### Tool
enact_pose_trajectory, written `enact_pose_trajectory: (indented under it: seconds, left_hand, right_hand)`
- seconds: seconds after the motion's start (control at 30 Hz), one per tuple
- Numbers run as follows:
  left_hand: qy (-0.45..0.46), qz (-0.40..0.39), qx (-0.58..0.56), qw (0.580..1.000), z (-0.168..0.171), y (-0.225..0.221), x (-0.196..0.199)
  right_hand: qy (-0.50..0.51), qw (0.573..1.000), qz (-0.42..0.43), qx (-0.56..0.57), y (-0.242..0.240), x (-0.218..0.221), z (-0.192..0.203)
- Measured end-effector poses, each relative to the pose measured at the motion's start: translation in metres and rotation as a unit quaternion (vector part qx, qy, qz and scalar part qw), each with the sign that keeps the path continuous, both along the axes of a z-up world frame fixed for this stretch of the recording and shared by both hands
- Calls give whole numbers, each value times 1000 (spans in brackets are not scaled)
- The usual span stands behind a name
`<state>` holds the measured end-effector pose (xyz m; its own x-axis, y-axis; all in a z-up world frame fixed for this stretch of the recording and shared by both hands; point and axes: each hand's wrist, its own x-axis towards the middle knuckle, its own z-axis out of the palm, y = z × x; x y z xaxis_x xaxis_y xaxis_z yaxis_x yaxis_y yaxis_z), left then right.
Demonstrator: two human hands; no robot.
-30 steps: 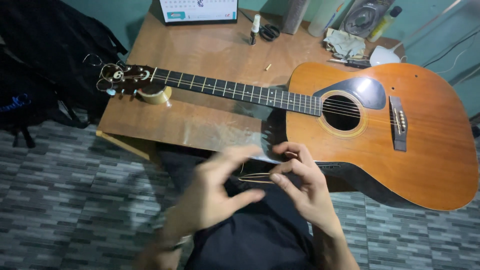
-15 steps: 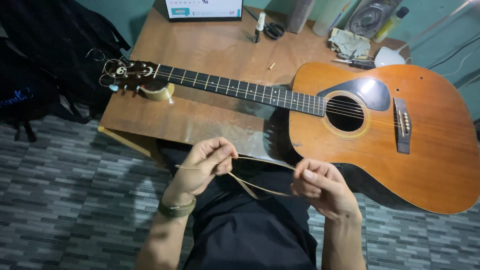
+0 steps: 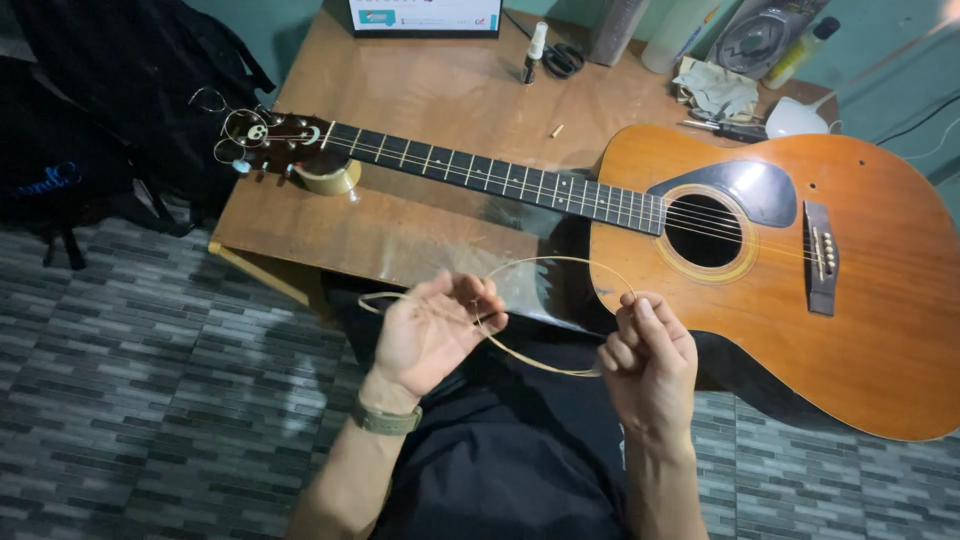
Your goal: Installing a new string on an acoustic guitar by uncoiling it, securing it at the bridge, and winding it at the headstock.
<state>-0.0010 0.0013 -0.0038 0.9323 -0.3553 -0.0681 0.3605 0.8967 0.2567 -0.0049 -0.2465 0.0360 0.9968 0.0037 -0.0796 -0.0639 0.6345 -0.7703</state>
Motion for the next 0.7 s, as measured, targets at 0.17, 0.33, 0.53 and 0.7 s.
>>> enact_pose_trajectory:
  seconds: [0.17,0.33,0.53,0.7]
  left_hand:
    - [-15,345,457,820,-1,-26,0]
    - [-79,480,790,373,2,-32,2]
    - [-41,269,758,593,12,10,11]
    - [-6,121,516,848,9,64,2]
  right_hand:
    - [-5,998,16,-63,23,-4,1]
    - [-8,996,69,-63,36,-8,6]
    - [-201,875,296,-326,13,-23,45]
    - [-241,834,282,-408,-17,-35,47]
